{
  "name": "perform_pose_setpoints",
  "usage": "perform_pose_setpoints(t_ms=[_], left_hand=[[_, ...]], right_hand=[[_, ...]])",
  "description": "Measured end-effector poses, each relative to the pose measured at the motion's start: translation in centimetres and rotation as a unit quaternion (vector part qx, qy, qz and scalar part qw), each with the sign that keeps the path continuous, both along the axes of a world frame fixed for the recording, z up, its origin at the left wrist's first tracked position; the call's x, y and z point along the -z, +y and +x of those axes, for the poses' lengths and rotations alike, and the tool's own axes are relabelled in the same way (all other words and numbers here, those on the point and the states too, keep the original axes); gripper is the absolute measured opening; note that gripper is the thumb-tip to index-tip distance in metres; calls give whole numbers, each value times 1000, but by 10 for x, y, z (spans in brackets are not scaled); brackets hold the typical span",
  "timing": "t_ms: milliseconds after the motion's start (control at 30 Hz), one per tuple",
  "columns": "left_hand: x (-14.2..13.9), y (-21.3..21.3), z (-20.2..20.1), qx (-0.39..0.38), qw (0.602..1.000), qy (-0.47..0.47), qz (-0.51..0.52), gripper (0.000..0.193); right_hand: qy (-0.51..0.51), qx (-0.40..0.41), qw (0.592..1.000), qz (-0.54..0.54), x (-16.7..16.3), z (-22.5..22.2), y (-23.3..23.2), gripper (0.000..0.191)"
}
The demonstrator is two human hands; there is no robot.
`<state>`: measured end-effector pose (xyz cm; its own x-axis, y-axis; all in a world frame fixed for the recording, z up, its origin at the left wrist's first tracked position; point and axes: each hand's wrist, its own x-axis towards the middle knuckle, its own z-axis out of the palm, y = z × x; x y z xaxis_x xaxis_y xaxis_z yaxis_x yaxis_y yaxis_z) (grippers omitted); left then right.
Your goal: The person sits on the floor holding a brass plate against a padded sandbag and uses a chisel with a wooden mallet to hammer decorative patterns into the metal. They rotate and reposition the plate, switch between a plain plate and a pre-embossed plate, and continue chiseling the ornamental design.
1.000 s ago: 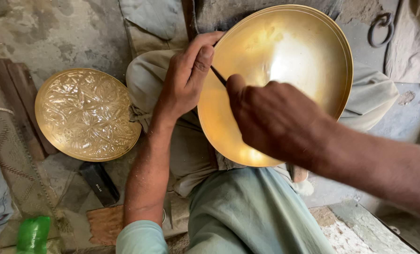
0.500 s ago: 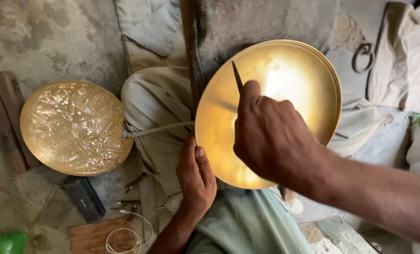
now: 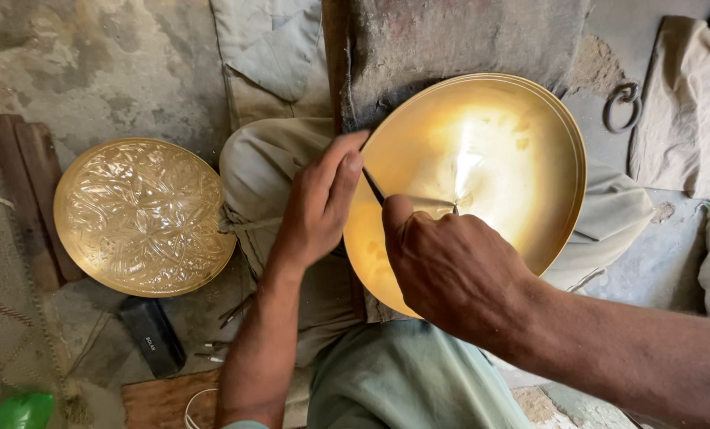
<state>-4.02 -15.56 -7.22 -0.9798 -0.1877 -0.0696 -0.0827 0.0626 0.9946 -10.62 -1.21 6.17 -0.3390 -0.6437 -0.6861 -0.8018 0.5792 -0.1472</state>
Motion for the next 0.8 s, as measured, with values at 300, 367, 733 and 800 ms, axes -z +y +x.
perform_pose_setpoints(t_ms=[300, 367, 733, 800], left_hand=[[0, 20, 29, -135, 989, 63, -6, 39], [-4, 45, 61, -190, 978, -89, 10, 42], [3, 42, 62, -130, 990, 3, -61, 33], [2, 12, 31, -67, 995, 27, -62, 32]], right_hand=[[-12, 105, 993, -54, -13, -6, 14, 11], [6, 148, 982, -118, -13, -12, 13, 12], [-31, 3, 998, 60, -5, -5, -5, 6], [-13, -42, 999, 23, 0, 4, 4, 10]])
